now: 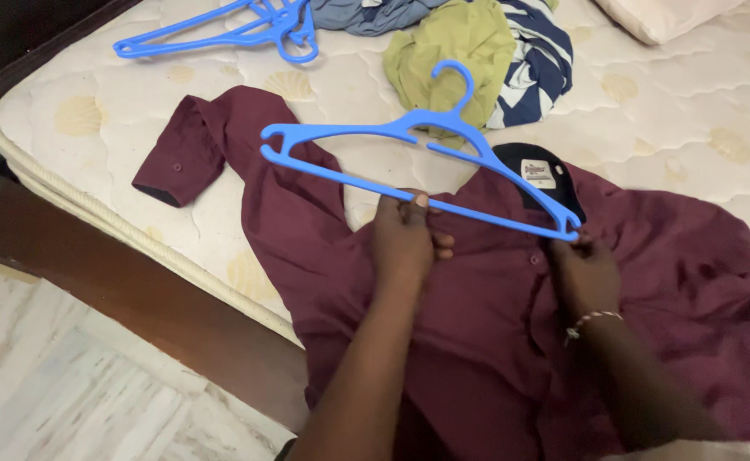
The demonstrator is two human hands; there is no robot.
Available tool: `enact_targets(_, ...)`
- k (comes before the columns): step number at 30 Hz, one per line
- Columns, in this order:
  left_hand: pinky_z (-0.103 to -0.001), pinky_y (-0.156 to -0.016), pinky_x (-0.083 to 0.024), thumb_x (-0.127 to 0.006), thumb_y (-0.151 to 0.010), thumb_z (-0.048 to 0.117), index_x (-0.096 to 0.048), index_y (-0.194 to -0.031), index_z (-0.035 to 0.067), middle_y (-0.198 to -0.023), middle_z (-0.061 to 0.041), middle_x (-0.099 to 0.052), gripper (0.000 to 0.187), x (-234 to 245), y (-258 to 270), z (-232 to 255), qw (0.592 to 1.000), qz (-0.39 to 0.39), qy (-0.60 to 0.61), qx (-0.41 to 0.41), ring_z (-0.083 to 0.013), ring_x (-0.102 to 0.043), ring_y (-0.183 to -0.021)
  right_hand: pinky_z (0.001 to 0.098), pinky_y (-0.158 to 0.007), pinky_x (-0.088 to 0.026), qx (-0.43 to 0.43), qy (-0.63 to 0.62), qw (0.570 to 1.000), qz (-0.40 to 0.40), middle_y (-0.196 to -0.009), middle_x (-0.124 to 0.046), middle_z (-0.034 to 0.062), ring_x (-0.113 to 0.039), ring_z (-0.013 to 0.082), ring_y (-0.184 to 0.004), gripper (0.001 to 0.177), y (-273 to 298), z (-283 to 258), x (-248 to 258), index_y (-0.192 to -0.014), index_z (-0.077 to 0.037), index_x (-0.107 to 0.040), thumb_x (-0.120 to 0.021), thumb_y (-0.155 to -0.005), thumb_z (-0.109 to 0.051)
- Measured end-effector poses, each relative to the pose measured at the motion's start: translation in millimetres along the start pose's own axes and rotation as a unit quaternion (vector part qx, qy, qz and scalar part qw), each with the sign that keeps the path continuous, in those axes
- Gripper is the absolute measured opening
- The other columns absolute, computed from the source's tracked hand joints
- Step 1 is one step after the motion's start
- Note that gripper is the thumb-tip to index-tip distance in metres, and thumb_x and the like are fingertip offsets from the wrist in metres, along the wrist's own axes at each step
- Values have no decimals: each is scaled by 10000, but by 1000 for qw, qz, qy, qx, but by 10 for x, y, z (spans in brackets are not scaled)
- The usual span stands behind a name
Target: The person lays a maroon long-sleeved shirt on a bed, smooths it out, and buttons it from bottom to top. Then the person places a blue plastic hanger into the shirt, adjusts the collar, and hangs the shirt in a wardrobe among other garments.
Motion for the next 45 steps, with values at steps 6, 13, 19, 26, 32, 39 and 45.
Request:
enact_targets(6, -295, -393, -512, -557, -1018, 196, -565, -1131, 37, -908, -85, -691, 194, -38, 60, 80, 1000, 3, -25, 10, -150, -628, -495, 357, -800, -518, 213, 59, 975, -7, -1000, -689, 101, -639, 274, -940, 243, -71, 159, 322, -1150, -63, -689, -535, -963, -84)
enact_targets(13, -288, -373, -489, -584, -1008, 180, -590, -1111, 28, -893, -88, -696, 183, 91, 23, 218, 999, 18, -19, -47, -146, -619, -478, 298, -823, -506, -186, -499, 844, -61, -995, -681, -17, -634, 150, -895, 137, -205, 727, 293, -1139, -133, -682, -618, -1064, -228)
enact_targets(19, -307, -338, -450, -601, -987, 169, -596, -1148, 33, -900, -95, -692, 211, -55, 14, 217, 995, -34, -89, -34, -180, -651, -450, 366, -954, -542, -53, -240, 969, 12, -1135, -727, 77, -682, 254, -1046, 311, 41, 240, 660, -1225, -56, -646, -614, -947, -192)
enact_targets(26, -323, -341, -485, -609, -974, 146, -614, -1122, -36, -955, -136, -757, 235, -393, 120, 6, 987, -119, -110, -14, -236, -712, -504, 348, -828, -457, -26, -381, 922, 65, -1038, -639, 18, -577, 187, -935, 191, 313, 13, 817, -1190, -87, -679, -608, -1082, -228)
enact_targets(32, -316, -430, -558, -650, -981, 129, -646, -1095, -45, -952, -138, -756, 208, -838, 178, -693, 969, -233, 25, 76, -246, -736, -599, 299, -844, -431, 129, -177, 975, 32, -1051, -655, 40, -554, 141, -943, 242, 579, -540, 712, -1177, -22, -696, -659, -1025, -207)
enact_targets(39, -339, -530, -554, -717, -906, 144, -671, -1032, -9, -898, -144, -744, 204, -948, 86, -1136, 982, -186, 4, 24, -232, -706, -639, 489, -861, -470, 450, 250, 848, 123, -1082, -663, 177, -631, 392, -986, 449, 1158, -1628, 473, -1175, 27, -639, -751, -754, -81)
enact_targets(45, -393, -669, -543, -673, -868, 164, -710, -949, 6, -829, -137, -731, 182, -847, -98, -1194, 976, -111, -172, -68, -234, -709, -734, 519, -817, -499, 454, 221, 858, -94, -1115, -691, 195, -652, 412, -968, 407, 1136, -1696, 15, -1224, -63, -671, -623, -821, -32)
Point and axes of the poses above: each hand's wrist, its own y-axis away from the middle knuckle, its own x-axis out of the back of the hand, z = x × y, the point moved 7 cm from there along -y, towards the middle knuckle
